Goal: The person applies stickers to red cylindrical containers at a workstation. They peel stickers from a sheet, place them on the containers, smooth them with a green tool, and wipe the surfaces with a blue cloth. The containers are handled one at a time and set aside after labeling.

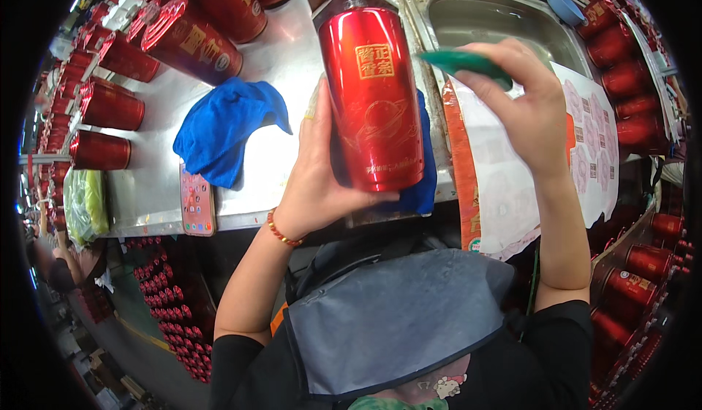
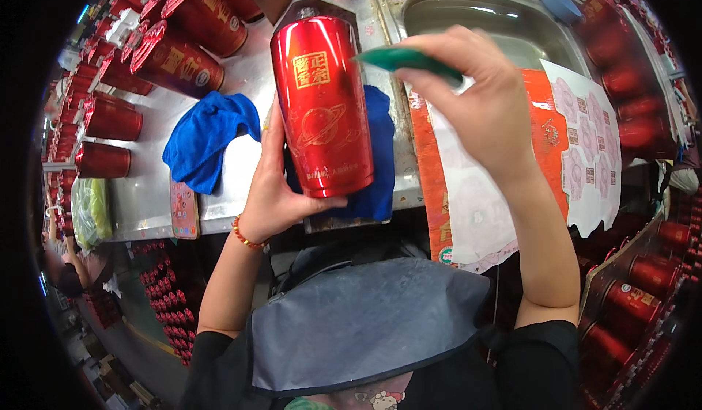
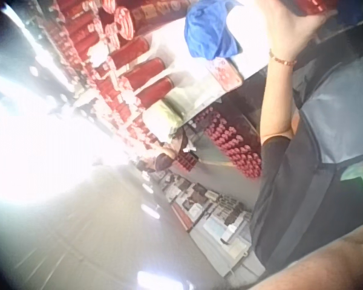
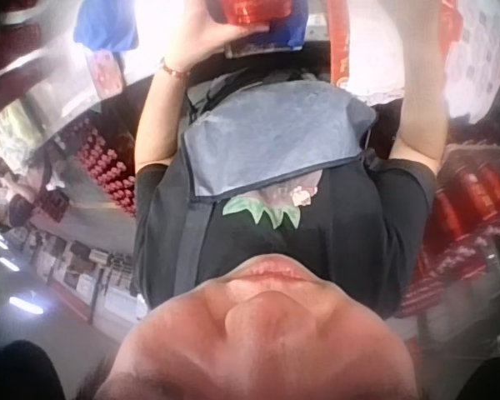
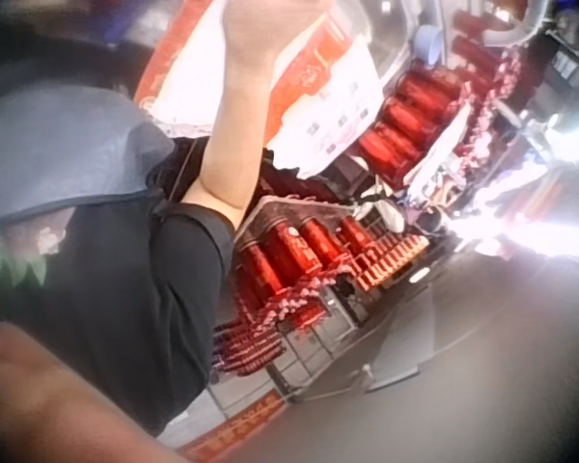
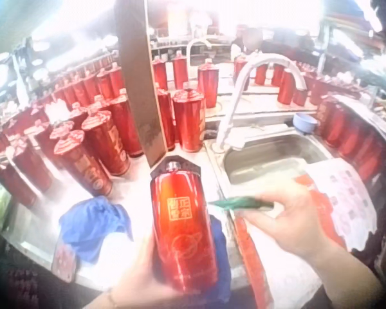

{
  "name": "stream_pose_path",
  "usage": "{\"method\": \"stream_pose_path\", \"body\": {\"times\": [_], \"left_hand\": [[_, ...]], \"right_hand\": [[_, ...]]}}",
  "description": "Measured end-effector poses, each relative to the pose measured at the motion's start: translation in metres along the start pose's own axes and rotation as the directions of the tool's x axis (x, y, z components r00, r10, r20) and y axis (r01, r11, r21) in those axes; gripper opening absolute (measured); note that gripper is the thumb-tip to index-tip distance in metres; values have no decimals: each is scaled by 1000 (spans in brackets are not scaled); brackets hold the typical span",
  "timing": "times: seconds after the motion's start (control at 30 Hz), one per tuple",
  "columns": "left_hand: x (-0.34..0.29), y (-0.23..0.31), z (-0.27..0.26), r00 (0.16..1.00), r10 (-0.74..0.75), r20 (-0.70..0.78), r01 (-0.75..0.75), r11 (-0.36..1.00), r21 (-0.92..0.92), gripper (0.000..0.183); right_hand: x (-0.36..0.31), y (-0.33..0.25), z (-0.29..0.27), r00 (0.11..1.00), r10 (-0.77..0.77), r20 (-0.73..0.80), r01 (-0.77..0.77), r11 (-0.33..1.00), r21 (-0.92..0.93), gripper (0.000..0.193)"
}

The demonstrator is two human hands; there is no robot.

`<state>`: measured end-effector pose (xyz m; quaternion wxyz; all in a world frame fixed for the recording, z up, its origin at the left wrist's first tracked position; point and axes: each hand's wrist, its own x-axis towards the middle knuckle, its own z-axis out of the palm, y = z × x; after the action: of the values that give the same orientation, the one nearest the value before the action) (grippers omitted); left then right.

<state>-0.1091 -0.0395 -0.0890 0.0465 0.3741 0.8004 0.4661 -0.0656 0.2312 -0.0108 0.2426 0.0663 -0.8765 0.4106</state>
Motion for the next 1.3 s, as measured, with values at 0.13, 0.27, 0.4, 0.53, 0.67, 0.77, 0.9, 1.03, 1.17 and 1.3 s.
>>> {"method": "stream_pose_path", "body": {"times": [0.13, 0.27, 0.4, 0.53, 0.67, 0.77, 0.9, 1.03, 1.17, 1.3], "left_hand": [[1, -4, 12, 995, 27, -101, -31, 999, -43, 136], [0, -2, 11, 989, 62, -131, -66, 998, -25, 135], [1, -2, 10, 990, 70, -124, -79, 995, -67, 134], [1, -6, 10, 992, 65, -112, -71, 996, -48, 132], [1, -6, 10, 991, 67, -120, -72, 997, -39, 131], [1, -8, 11, 988, 73, -134, -78, 996, -33, 131], [2, -3, 15, 981, 79, -175, -88, 995, -43, 130], [2, 5, 16, 965, 91, -246, -104, 994, -43, 127], [4, 4, 19, 955, 106, -279, -123, 991, -45, 125], [2, 10, 18, 945, 111, -307, -127, 991, -35, 122]], "right_hand": [[-42, -36, 18, 896, -414, 159, 439, 877, -194, 31], [-62, -57, 5, 907, -311, 284, 343, 937, -71, 32], [-37, -34, 7, 953, -286, 105, 301, 934, -191, 27], [-76, -34, 2, 949, -208, 235, 240, 963, -118, 42], [-50, -31, -5, 964, -242, 114, 264, 928, -262, 39], [-59, -30, 13, 974, -203, 105, 219, 960, -173, 41], [-64, -55, -3, 950, -141, 278, 189, 970, -154, 39], [-50, -51, 15, 944, -306, 122, 329, 865, -377, 45], [-60, -87, 21, 862, -316, 397, 414, 891, -189, 51], [-35, -88, 11, 909, -302, 287, 410, 766, -494, 52]]}}
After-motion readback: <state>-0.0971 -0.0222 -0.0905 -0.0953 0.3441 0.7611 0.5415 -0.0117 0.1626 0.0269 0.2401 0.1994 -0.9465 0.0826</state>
